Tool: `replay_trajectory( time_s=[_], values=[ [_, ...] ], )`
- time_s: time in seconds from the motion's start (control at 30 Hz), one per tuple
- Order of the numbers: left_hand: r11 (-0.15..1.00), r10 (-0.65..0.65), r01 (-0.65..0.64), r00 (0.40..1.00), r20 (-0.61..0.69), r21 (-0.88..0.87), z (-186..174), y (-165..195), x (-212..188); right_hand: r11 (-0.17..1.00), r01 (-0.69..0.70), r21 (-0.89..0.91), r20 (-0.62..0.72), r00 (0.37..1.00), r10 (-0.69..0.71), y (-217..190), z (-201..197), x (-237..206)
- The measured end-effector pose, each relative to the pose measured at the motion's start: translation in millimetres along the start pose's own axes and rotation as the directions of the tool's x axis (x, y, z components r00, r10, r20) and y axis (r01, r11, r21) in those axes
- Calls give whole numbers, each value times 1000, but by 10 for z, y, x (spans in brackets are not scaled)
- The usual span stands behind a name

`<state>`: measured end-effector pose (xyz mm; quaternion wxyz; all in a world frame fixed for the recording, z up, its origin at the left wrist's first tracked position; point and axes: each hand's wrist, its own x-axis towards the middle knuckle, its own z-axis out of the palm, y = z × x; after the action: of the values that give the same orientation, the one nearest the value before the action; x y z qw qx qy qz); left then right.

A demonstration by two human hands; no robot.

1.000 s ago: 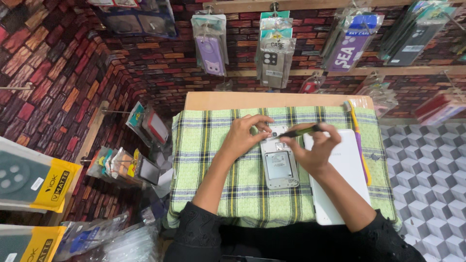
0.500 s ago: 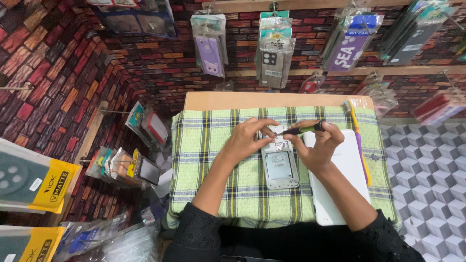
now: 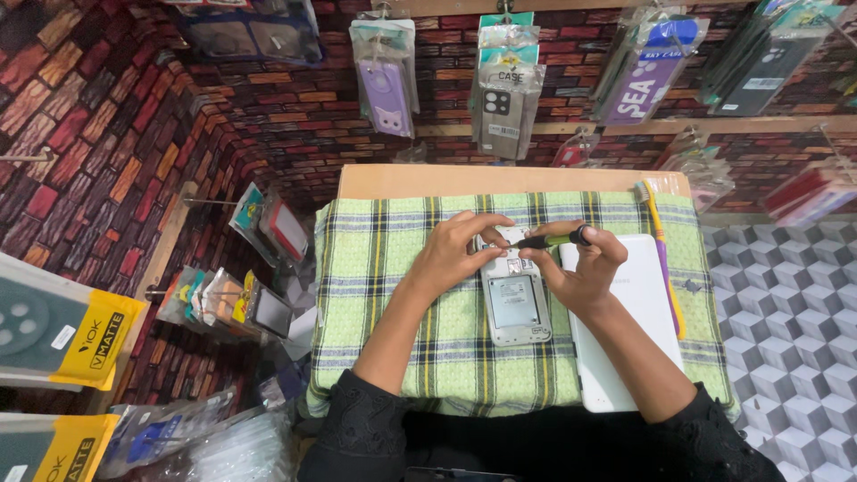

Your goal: The person uses a screwdriver to remove screws from the back of a white smartphone, detaches the back cover, and then reattaches it. They continue to tighten the screws to secure the cover back in place.

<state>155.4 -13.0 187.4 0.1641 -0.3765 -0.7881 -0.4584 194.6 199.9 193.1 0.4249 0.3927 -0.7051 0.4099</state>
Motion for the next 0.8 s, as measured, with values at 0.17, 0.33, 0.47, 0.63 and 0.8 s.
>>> replay_trajectory(
  time_s=[0.17,0.33,0.47,0.63,0.8],
  values=[
    [997,-68,69,997,42,-20,-19,39,24,1000,-9,-4,9,1000,9,14,3,-16],
    [992,-107,110,993,55,-64,-72,64,22,997,-70,-11,7,997,70,25,-14,-47],
    [998,-53,54,995,-87,9,-129,25,35,996,-87,-34,7,996,88,24,-29,-38],
    [973,-160,188,967,-201,131,-229,29,14,997,-77,-32,33,996,78,11,-34,-2],
    [957,-216,249,954,-207,151,-277,104,20,996,-87,-17,45,995,88,13,-24,0]
  ],
)
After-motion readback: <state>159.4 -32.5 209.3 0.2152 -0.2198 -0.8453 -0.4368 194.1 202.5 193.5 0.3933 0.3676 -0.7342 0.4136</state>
